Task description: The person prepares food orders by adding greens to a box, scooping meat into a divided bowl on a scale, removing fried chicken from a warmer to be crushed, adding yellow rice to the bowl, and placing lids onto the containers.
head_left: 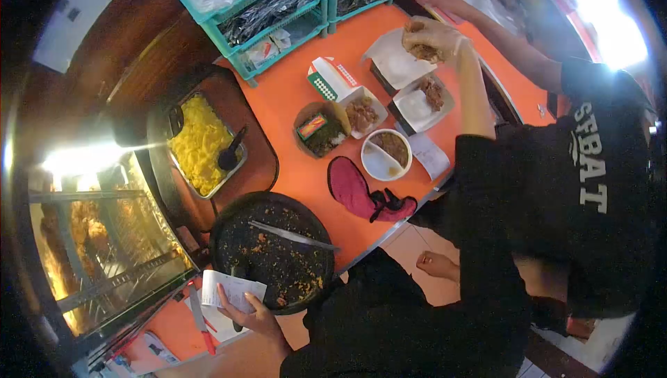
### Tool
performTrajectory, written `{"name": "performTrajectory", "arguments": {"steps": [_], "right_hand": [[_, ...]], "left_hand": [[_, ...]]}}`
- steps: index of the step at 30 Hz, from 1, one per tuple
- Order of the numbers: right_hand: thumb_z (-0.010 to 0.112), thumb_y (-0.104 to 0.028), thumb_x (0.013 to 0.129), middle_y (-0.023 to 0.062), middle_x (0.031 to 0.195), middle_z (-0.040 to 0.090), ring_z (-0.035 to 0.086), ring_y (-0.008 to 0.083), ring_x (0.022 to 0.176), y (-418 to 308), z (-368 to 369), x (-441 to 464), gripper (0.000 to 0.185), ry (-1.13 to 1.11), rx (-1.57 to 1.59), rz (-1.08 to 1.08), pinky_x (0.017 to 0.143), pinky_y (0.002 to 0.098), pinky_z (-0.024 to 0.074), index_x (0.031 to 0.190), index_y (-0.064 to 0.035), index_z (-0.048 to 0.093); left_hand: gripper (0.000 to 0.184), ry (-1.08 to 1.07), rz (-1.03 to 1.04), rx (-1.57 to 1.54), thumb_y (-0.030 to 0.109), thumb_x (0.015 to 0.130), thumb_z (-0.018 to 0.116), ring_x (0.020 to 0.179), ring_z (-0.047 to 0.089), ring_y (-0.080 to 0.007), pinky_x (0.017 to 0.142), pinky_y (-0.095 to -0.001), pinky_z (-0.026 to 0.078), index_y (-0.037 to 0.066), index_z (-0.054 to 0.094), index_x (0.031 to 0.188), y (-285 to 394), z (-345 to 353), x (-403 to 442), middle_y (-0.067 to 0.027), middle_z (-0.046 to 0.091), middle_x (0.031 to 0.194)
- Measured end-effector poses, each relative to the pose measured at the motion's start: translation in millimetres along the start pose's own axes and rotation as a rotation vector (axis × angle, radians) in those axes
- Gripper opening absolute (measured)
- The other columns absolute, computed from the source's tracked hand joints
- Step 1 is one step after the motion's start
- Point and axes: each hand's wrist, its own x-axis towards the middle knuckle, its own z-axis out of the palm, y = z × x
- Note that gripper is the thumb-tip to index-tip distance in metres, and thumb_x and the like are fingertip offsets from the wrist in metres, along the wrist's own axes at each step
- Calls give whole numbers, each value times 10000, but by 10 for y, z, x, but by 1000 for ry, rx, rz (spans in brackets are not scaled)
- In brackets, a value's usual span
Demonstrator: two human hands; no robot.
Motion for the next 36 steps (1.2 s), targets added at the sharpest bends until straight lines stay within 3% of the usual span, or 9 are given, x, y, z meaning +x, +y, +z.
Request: {"name": "performTrajectory", "arguments": {"steps": [11,20,23,25,27,28,30,33,36], "right_hand": [[677,-218,803,-11,663,545,494,78,547,750,-93,899,188,-145,-666,59,448,238,389,862,-75,571],[688,-231,797,-22,641,537,500,84,536,805,653,867,182,288,-1026,-272,452,237,391,812,-81,587],[691,-236,795,-26,634,535,502,86,532,376,1452,551,182,83,-379,-388,453,237,391,796,-83,592],[678,-201,823,32,716,600,546,103,598,-481,2304,-192,220,-292,-183,30,522,253,440,959,-39,615],[660,-250,836,106,887,658,617,183,748,394,3045,46,384,-694,-134,-42,652,335,495,1122,2,615],[638,-239,838,123,893,655,620,194,760,522,3431,-54,387,-584,-178,52,665,345,502,1140,3,613],[614,-161,823,127,860,640,602,175,721,902,3902,152,299,-489,-489,-127,641,331,494,1059,20,629],[560,-106,833,-3,611,446,442,95,529,970,4226,115,127,-259,757,216,461,233,368,730,-97,487],[514,-58,844,7,671,488,434,79,534,684,4123,-13,87,-180,886,162,483,213,362,763,-84,499]], "left_hand": [[548,28,-34,197,-52,773,482,1278,381,-362,1088,-440,281,-23,445,1319,213,179,80,-222,438,1323],[445,173,-212,-186,-57,742,437,1161,471,-335,1037,-390,315,-50,545,1174,-200,521,808,-202,502,1194],[399,80,-458,-338,14,758,502,1119,501,-317,1016,-374,338,-55,574,1145,-741,851,924,-203,540,1131],[372,-44,-680,-526,98,764,563,931,585,-270,879,-356,435,-57,597,1100,-839,980,1014,-139,595,950],[336,-176,-814,-636,170,776,579,734,599,-207,668,-325,468,-59,624,1018,-606,875,1113,-79,590,808],[327,-272,-828,-635,207,798,557,656,580,-177,540,-282,411,-52,613,990,-760,939,1085,-68,576,785],[326,-225,-1005,-845,218,817,535,744,604,-233,583,-313,480,-38,570,1016,-536,898,1121,-118,584,869],[342,-239,-1039,-1014,208,834,524,871,603,-280,735,-396,517,-27,527,1083,-733,1096,1095,-156,572,1019],[311,-303,-1085,-1185,203,872,547,908,589,-236,781,-370,482,30,546,1130,-986,1356,1119,-113,596,1036]]}}
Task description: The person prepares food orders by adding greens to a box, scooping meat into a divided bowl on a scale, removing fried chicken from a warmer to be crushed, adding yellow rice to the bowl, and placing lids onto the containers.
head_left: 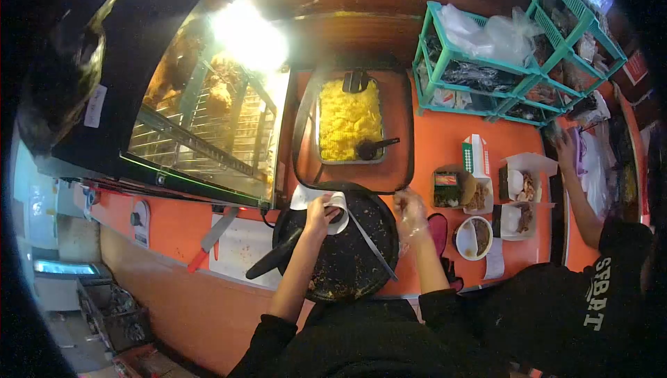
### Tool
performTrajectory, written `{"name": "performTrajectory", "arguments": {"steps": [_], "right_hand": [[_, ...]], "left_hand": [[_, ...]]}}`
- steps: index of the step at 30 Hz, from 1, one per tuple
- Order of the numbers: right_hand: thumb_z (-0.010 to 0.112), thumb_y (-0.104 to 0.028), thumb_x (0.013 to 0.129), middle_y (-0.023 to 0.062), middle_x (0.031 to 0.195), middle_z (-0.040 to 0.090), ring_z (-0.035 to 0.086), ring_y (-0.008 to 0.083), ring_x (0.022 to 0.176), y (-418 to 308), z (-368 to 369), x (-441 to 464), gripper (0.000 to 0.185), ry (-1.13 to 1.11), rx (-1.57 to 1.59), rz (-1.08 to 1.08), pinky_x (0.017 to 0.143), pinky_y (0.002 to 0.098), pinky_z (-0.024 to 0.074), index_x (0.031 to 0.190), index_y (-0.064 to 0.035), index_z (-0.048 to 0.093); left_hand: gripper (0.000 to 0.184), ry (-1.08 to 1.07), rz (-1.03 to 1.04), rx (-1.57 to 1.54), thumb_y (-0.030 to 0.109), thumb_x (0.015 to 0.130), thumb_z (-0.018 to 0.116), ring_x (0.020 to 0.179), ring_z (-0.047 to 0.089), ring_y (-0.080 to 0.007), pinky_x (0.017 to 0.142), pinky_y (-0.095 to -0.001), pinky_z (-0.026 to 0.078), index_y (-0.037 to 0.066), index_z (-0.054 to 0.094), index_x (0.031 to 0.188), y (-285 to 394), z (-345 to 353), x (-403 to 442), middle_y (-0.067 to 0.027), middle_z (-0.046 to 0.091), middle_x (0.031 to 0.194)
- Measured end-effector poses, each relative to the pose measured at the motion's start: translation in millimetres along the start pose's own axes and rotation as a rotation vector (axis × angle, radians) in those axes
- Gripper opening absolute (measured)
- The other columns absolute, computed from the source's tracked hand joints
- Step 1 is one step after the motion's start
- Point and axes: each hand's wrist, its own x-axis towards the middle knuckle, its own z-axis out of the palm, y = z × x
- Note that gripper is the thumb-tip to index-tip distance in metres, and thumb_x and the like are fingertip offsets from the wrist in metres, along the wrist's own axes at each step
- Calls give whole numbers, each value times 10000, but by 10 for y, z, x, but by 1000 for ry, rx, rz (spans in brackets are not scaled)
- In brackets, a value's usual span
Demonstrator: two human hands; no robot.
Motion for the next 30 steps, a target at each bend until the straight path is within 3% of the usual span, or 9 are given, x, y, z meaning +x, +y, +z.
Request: {"name": "performTrajectory", "arguments": {"steps": [6,9,12,13,17,21,23,24,30], "right_hand": [[511,-76,855,15,748,565,532,116,622,-563,270,21,177,-141,50,-191,562,225,437,1006,-27,591],[478,-90,881,52,879,638,601,197,719,-454,209,647,268,-132,-666,-948,652,311,488,1118,-37,590],[533,-130,868,116,884,616,582,245,799,-471,323,1143,243,81,-1133,-624,762,348,469,1089,-44,583],[510,-147,867,155,909,622,581,302,826,-443,389,1246,279,63,-1472,-895,777,413,455,1124,-56,567],[417,-243,887,245,958,612,560,437,866,-557,588,1112,398,-121,-2027,-892,779,526,423,1219,-54,529],[394,-304,905,269,939,627,572,427,939,-214,462,1274,421,-104,-1885,-932,830,577,398,1236,-81,528],[423,-254,894,283,902,618,584,432,897,-293,562,1110,409,-70,-1734,-737,779,582,417,1275,-121,485],[432,-237,890,288,890,615,588,434,882,-356,599,1010,413,-56,-1682,-676,762,584,423,1288,-134,471],[422,-189,927,275,863,610,595,467,785,-444,519,1037,446,46,-1372,-686,648,543,463,1364,-202,332]], "left_hand": [[302,-208,379,-278,239,935,496,940,590,-197,862,-375,466,27,560,1141,509,476,-333,-74,614,1050],[289,-180,553,-225,190,932,557,871,609,-174,785,-310,495,-41,576,1104,950,698,-493,-81,609,994],[254,-198,599,-151,145,903,599,845,621,-156,732,-278,508,-70,623,1035,1316,923,-667,-92,638,956],[254,-241,584,-158,139,896,605,844,625,-155,726,-264,506,-71,622,1039,1417,995,-688,-96,641,971],[237,-288,694,-31,171,872,633,753,640,-124,657,-248,506,-42,657,972,1829,1305,-653,-78,666,871],[285,-334,735,172,223,880,632,794,658,-183,722,-298,528,-48,640,967,2209,1576,-660,-119,671,905],[319,-282,823,240,243,876,645,785,658,-179,715,-289,527,-70,640,935,2344,1685,-566,-124,671,876],[390,-254,923,159,274,875,650,503,407,-57,475,-269,324,39,565,576,2363,1793,-574,33,503,576],[481,-188,956,221,355,891,613,529,398,-69,499,-297,344,-2,571,571,2488,1964,-473,13,502,559]]}}
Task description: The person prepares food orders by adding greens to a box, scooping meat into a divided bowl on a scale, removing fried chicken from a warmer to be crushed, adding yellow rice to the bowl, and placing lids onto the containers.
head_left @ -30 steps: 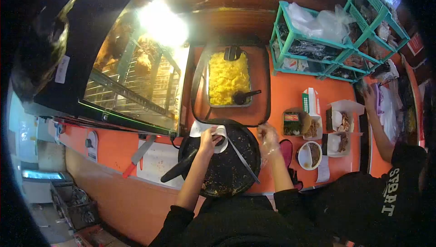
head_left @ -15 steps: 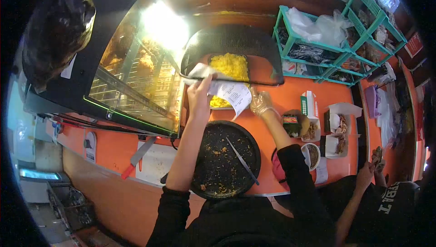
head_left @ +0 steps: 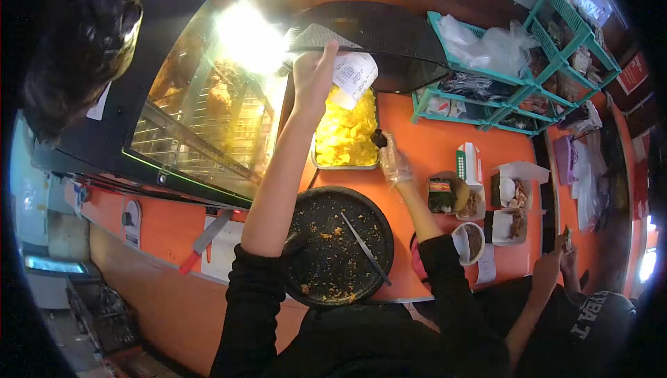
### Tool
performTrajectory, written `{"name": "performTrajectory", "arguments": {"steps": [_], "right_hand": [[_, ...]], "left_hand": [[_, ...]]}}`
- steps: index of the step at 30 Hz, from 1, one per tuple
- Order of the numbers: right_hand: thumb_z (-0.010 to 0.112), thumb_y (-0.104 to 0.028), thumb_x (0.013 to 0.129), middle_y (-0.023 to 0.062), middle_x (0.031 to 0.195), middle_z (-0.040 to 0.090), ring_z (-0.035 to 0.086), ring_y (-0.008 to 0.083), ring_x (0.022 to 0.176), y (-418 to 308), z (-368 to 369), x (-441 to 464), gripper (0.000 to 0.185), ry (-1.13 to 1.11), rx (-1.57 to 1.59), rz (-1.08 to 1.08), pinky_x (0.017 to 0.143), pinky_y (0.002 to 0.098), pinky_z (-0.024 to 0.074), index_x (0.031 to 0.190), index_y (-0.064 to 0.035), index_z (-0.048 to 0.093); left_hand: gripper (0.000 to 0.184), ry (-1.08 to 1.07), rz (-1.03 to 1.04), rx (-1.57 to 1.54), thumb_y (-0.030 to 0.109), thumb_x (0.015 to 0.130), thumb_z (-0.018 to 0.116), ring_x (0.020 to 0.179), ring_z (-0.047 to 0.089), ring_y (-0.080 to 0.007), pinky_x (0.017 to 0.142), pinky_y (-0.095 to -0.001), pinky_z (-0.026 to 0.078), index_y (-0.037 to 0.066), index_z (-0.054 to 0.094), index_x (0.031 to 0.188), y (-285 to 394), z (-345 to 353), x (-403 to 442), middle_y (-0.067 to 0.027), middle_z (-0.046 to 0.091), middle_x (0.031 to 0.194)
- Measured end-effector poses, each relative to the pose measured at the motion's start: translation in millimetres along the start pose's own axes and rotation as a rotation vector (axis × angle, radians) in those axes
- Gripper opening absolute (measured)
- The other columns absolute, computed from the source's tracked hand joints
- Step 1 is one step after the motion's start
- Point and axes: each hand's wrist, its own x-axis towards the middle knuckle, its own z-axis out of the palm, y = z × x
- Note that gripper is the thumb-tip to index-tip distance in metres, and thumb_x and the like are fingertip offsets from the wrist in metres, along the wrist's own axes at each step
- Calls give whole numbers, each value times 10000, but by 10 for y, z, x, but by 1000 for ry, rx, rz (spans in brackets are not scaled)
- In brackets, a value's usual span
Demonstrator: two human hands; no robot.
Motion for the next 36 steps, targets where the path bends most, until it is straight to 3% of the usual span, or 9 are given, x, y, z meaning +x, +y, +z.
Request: {"name": "performTrajectory", "arguments": {"steps": [5,7,15,17,24,26,30,32,36], "right_hand": [[445,-221,913,266,839,614,599,458,760,-240,71,-110,448,-40,-209,6,639,543,463,1355,-203,370],[415,-159,887,287,959,606,602,455,826,-233,97,-148,536,-209,-406,28,714,536,475,1416,-156,330],[411,-145,877,222,1062,619,605,406,937,75,258,-126,544,-213,-682,-259,754,517,486,1417,-145,346],[507,-183,827,196,826,639,611,381,695,55,148,-59,575,-125,-701,-409,589,505,485,1390,-178,389],[512,-160,802,180,859,655,650,343,800,29,84,164,476,-164,-747,-680,646,473,498,1275,-125,458],[501,-209,838,190,873,656,648,351,830,-148,-30,138,406,-437,-785,-518,671,476,500,1217,-76,442],[493,-330,882,198,889,655,646,370,837,-130,-31,109,457,-473,-666,-502,660,480,505,1217,-33,400],[466,-450,903,193,849,655,647,380,783,-249,-70,152,466,-557,-767,-470,633,461,507,1191,-87,421],[475,-519,887,175,793,655,647,380,727,-70,50,418,464,-681,-805,-511,613,461,504,1173,-156,434]], "left_hand": [[480,20,86,137,345,896,605,543,427,-83,514,-307,360,-41,626,611,-25,-13,61,-10,508,532],[482,20,88,195,344,897,604,539,435,-88,516,-312,366,-49,636,620,-50,-17,52,-15,507,524],[498,20,84,113,348,883,623,486,425,-95,481,-321,359,-46,607,579,-88,-8,111,-27,490,497],[502,22,95,131,350,884,622,483,426,-98,484,-324,363,-46,604,577,-94,-12,146,-31,492,494],[477,38,138,235,346,881,620,487,490,-132,523,-345,401,-57,647,628,13,-9,110,-84,550,505],[471,33,147,210,346,881,617,490,499,-139,531,-350,407,-57,655,640,-56,-18,158,-93,554,505],[465,30,222,152,346,883,610,492,507,-155,546,-365,415,-56,662,655,-135,10,193,-119,551,504],[464,43,198,164,343,883,610,491,510,-165,551,-369,416,-57,659,653,-133,24,188,-130,552,509],[470,43,162,217,343,879,613,484,512,-192,561,-380,417,-62,646,643,-135,-11,230,-152,557,525]]}}
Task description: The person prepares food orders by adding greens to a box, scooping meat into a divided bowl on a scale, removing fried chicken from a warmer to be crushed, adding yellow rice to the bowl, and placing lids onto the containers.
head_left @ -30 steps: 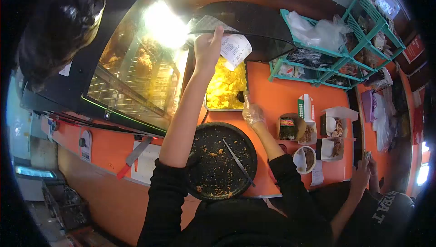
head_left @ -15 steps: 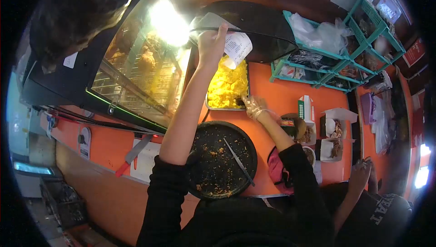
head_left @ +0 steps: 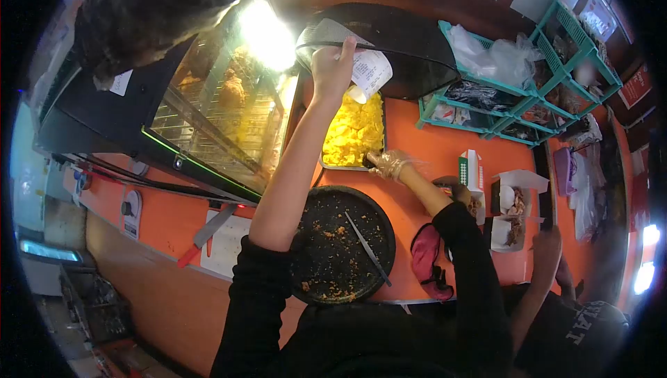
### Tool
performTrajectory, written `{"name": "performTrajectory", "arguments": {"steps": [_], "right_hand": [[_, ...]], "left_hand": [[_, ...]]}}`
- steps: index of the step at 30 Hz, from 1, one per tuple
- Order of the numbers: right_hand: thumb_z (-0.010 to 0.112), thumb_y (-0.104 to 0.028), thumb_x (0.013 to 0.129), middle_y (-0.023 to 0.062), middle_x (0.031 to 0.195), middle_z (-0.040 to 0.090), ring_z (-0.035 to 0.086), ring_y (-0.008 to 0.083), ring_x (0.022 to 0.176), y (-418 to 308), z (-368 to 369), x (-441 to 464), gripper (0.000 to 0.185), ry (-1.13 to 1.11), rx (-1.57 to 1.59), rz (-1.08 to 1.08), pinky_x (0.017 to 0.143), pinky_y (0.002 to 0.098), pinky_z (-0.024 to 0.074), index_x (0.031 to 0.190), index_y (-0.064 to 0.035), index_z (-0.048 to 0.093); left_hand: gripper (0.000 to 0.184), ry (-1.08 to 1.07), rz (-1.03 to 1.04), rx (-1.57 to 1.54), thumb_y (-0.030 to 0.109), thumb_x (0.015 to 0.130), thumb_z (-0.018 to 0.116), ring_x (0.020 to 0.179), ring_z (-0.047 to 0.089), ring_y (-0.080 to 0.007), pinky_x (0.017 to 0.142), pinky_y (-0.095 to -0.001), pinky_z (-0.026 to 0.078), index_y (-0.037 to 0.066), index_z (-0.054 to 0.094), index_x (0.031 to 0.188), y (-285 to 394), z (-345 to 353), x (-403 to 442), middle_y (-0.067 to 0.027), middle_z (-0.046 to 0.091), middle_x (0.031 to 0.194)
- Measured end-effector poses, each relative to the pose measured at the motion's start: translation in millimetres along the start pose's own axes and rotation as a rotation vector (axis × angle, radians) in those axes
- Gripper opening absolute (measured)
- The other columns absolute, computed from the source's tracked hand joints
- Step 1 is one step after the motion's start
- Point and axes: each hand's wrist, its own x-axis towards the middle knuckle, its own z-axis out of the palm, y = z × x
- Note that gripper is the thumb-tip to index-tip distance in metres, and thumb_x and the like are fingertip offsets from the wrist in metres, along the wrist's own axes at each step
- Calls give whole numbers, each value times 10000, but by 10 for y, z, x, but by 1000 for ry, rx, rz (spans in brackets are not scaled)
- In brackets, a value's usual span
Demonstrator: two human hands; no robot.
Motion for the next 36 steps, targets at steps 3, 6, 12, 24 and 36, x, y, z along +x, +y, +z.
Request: {"name": "performTrajectory", "arguments": {"steps": [3,6,12,24,36], "right_hand": [[482,-557,873,155,748,648,642,382,695,101,38,53,451,127,22,-130,588,484,495,1145,-198,454],[513,-563,856,142,766,654,639,372,687,96,-78,52,459,-196,861,301,581,487,495,1125,-194,478],[616,-457,843,128,911,663,644,268,802,90,-382,-230,502,27,556,27,718,408,508,1209,-125,523],[580,-461,900,-95,495,298,247,43,387,-243,-413,-933,345,80,1955,385,362,234,170,782,-136,581],[620,-286,902,-10,676,510,478,68,512,-697,1032,-4006,223,710,2596,671,409,209,349,1011,-97,573]], "left_hand": [[477,30,7,-4,352,870,622,495,535,-216,570,-395,420,-66,643,643,-18,25,30,-165,573,542],[472,94,71,88,363,861,629,522,569,-232,590,-397,435,-64,656,662,-175,89,167,-175,591,560],[466,69,-2,63,371,852,622,553,602,-263,624,-397,456,-59,670,677,88,68,108,-185,612,585],[525,81,131,240,485,864,605,707,629,-275,684,-381,494,-30,678,936,-381,32,479,-159,674,836],[531,-265,-119,-36,478,864,622,697,589,-108,623,-232,445,-29,684,1012,25,-144,341,-74,668,865]]}}
